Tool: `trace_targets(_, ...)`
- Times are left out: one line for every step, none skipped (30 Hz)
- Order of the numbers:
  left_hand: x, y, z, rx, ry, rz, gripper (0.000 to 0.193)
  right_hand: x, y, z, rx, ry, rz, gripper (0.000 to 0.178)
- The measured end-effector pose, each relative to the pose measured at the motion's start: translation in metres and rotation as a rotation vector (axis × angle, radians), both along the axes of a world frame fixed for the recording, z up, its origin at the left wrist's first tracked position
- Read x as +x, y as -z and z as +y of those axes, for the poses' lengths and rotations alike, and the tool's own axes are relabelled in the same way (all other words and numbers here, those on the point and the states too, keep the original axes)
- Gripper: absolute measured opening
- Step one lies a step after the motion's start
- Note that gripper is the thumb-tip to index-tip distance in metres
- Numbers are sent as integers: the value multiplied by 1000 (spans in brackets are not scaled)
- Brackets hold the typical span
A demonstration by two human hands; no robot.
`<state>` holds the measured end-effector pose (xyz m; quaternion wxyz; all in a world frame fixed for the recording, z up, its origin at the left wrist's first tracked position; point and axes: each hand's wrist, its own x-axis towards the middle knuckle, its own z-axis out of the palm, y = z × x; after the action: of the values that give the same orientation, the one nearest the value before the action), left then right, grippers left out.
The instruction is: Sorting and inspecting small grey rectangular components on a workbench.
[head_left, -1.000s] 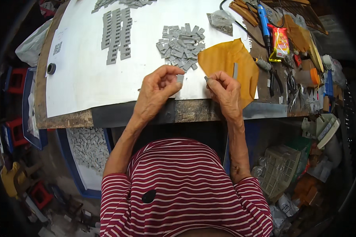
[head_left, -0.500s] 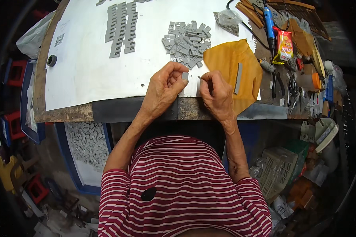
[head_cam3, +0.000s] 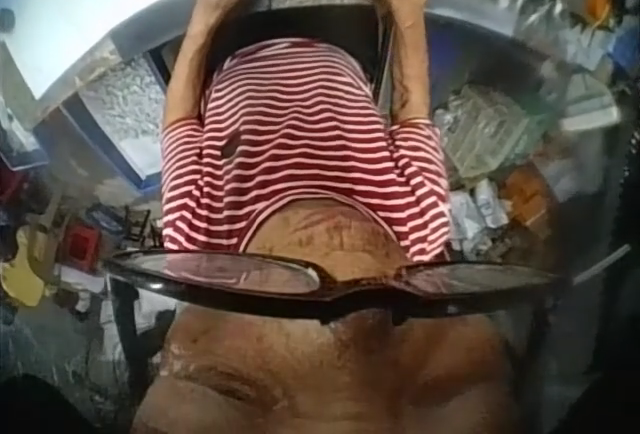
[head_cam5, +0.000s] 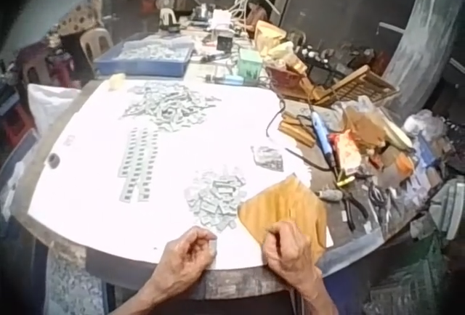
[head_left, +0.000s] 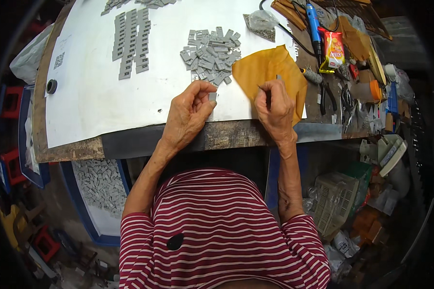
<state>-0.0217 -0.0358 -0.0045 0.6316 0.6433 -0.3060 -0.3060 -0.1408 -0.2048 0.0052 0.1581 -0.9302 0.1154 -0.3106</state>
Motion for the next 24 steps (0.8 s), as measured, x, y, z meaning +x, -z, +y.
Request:
trace_targets(0, 0, 0, 10, -1, -5, 19, 0, 3, -4, 5, 4, -10, 13)
trace_targets(0, 0, 0, 8, 0, -4, 19, 0, 5, -7, 3, 5, -10, 13)
trace_targets(-1, 0, 0, 5, 8, -15, 18, -1, 6, -10, -3, 4, 8, 13)
trace_targets(-1, 0, 1, 3, 14, -25, 18, -1, 8, -11, -9, 2, 27, 14)
trace_targets(-1, 0, 1, 3, 14, -24, 18, -2, 8, -11, -9, 2, 28, 14)
trace_targets(-1, 0, 1, 10, 16, -42, 18, -2, 9, -11, -7, -9, 43, 14)
trace_targets(-1, -1, 1, 17, 20, -60, 18, -2, 9, -11, -5, -18, 57, 14)
trace_targets(-1, 0, 1, 17, 20, -60, 18, -2, 9, -11, -5, -18, 57, 14)
trace_targets(-1, 0, 1, 20, 24, -54, 18, -2, 9, -10, 7, -28, 56, 13)
trace_targets(-1, 1, 1, 24, 29, -47, 18, -2, 9, -10, 19, -38, 54, 13)
trace_targets(-1, 1, 1, 24, 29, -46, 18, -1, 9, -10, 19, -39, 55, 13)
trace_targets(-1, 1, 1, 26, 31, -50, 18, -1, 9, -10, 31, -40, 49, 13)
trace_targets(-1, 1, 1, 27, 34, -54, 18, -1, 10, -10, 43, -41, 44, 12)
trace_targets(-1, 2, 1, 27, 33, -54, 18, -1, 10, -9, 43, -42, 44, 12)
trace_targets(-1, 3, 0, 14, 36, -29, 19, -2, 10, -9, 59, -38, 49, 12)
trace_targets(-1, 3, 0, 1, 38, -5, 19, -3, 10, -7, 75, -35, 54, 12)
trace_targets(-1, 3, -1, 2, 37, -5, 19, -3, 9, -6, 76, -36, 54, 12)
trace_targets(-1, 2, -2, -2, 33, 20, 19, -3, 8, -4, 95, -38, 39, 13)
trace_targets(-1, 1, -2, -5, 28, 43, 20, -2, 6, -2, 115, -42, 23, 14)
trace_targets(-1, 0, -3, -3, 25, 42, 20, -2, 5, 0, 117, -45, 22, 14)
trace_targets(-2, -1, -5, -8, 23, 85, 20, -3, 4, 2, 105, -53, 14, 14)
trace_targets(-2, -1, -7, -15, 25, 129, 21, -4, 3, 4, 93, -58, 6, 15)
trace_targets(-3, -3, -9, -14, 25, 128, 21, -4, 1, 6, 93, -59, 5, 15)
trace_targets(-4, -6, -11, -37, 29, 145, 19, -3, -1, 10, 66, -88, -21, 16)
